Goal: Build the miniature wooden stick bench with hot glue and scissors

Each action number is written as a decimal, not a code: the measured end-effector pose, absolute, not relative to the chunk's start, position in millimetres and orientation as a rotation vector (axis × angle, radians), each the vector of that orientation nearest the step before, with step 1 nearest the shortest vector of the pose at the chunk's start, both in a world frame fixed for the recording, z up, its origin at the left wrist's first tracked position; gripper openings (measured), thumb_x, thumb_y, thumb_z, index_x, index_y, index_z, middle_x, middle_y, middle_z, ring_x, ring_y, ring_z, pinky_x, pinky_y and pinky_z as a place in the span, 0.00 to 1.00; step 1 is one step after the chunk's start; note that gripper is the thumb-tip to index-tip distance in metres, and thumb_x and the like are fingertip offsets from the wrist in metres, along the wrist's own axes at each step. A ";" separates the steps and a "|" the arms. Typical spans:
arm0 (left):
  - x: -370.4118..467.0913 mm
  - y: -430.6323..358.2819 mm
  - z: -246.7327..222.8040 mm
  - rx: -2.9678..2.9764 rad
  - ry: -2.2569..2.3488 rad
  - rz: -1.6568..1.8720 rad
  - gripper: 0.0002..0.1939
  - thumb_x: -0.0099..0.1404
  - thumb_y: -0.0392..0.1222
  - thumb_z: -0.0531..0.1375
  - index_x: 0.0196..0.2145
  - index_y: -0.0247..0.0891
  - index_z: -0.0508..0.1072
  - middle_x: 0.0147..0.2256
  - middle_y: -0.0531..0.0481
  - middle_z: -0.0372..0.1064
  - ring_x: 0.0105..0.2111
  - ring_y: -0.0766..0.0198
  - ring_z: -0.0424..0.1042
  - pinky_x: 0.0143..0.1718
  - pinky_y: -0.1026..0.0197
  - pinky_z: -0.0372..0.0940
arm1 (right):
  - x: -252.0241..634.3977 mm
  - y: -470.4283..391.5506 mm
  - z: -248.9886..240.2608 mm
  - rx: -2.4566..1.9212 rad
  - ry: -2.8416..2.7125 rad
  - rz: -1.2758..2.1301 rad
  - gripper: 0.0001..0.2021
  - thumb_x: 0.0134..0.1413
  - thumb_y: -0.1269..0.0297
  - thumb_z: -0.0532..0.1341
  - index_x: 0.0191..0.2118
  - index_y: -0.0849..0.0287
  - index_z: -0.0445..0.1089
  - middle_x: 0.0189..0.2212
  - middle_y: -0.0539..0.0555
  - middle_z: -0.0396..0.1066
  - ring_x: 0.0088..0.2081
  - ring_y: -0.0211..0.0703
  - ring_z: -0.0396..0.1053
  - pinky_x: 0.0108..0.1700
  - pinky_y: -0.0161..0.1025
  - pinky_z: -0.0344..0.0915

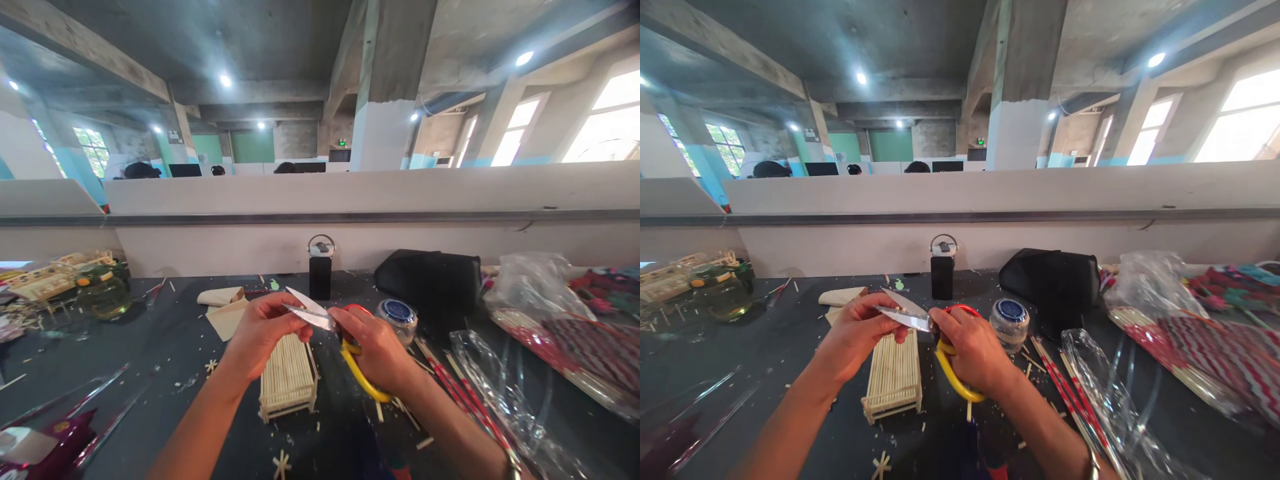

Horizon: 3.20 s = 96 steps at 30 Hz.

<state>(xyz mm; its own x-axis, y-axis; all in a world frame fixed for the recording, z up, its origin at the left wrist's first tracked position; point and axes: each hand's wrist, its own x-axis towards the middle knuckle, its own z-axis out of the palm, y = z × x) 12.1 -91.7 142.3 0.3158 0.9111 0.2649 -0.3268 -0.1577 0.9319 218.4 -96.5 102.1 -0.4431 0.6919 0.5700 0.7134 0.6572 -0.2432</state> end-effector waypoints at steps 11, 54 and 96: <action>14.1 -91.3 141.2 1.296 0.651 1.184 0.02 0.52 0.33 0.66 0.26 0.36 0.76 0.21 0.51 0.72 0.22 0.66 0.70 0.28 0.63 0.65 | 215.5 -94.6 102.2 -1.135 -2.235 -0.043 0.27 0.46 0.79 0.58 0.55 0.58 0.66 0.38 0.56 0.70 0.33 0.43 0.68 0.34 0.37 0.64; 13.6 -80.7 127.4 1.282 0.627 1.196 0.02 0.55 0.34 0.65 0.28 0.36 0.76 0.24 0.52 0.72 0.24 0.67 0.70 0.29 0.63 0.65 | 211.8 -89.7 85.4 -1.187 -2.176 -0.010 0.21 0.47 0.77 0.59 0.49 0.57 0.67 0.35 0.55 0.71 0.34 0.44 0.68 0.35 0.36 0.64; 4.2 -78.2 135.3 1.146 0.601 1.114 0.05 0.57 0.36 0.67 0.33 0.33 0.78 0.27 0.50 0.72 0.26 0.71 0.69 0.27 0.69 0.64 | 217.2 -94.1 106.7 -1.024 -2.035 0.215 0.15 0.58 0.68 0.56 0.51 0.60 0.68 0.34 0.53 0.72 0.31 0.39 0.67 0.36 0.35 0.63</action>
<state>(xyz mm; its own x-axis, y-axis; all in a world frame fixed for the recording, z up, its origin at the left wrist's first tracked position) 4.2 -78.2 135.3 0.3760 0.9146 0.1488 -0.3775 0.0045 0.9260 217.2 -94.1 106.7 -0.3253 0.7304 0.6006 0.5884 0.6536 -0.4761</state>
